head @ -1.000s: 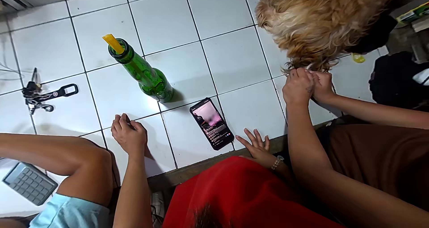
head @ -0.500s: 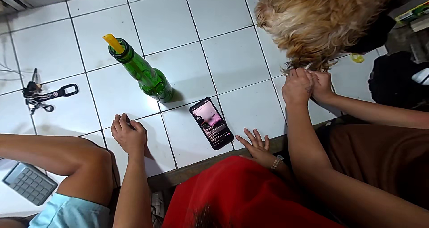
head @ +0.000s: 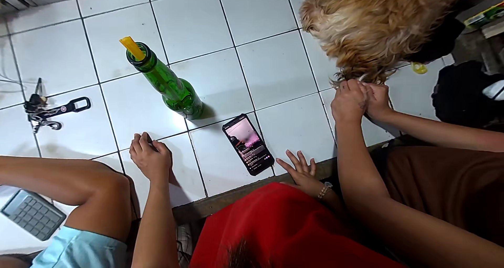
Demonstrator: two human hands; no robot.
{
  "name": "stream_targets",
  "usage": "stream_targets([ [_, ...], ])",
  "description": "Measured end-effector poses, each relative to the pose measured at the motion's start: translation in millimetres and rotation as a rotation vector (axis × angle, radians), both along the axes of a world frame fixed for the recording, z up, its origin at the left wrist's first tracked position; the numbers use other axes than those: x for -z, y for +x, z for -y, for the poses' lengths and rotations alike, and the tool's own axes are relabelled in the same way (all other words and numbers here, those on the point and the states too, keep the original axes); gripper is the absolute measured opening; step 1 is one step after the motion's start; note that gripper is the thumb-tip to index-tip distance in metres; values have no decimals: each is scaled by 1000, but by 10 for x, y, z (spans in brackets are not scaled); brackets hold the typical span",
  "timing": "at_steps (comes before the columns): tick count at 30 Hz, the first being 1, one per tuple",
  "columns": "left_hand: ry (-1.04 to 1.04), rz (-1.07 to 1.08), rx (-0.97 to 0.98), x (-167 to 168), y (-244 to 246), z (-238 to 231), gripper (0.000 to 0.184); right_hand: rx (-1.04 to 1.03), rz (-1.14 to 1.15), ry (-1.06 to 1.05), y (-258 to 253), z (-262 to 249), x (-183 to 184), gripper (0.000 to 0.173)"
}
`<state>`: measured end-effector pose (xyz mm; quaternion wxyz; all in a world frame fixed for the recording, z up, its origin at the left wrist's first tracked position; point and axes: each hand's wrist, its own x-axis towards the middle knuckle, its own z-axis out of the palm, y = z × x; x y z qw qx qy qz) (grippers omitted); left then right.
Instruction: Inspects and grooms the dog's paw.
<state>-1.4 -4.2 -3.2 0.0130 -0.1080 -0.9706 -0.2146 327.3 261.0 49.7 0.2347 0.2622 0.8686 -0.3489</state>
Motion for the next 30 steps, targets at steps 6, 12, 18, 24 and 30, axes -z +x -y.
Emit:
stream_targets([
  [6, -1, -3, 0, -7, 6, -6, 47, 0, 7, -4, -7, 0, -14, 69],
  [12, 4, -9, -8, 2, 0, -7, 48, 1, 12, -6, -17, 0, -28, 69],
  [18, 0, -3, -8, 0, 0, -7, 47, 4, 4, -1, -8, 2, -14, 69],
  [24, -7, -7, -11, 6, -6, -7, 47, -1, 30, -9, -20, -3, -31, 69],
  [30, -2, 3, -3, -2, -2, -1, 47, 0, 34, -10, -21, -3, -28, 70],
])
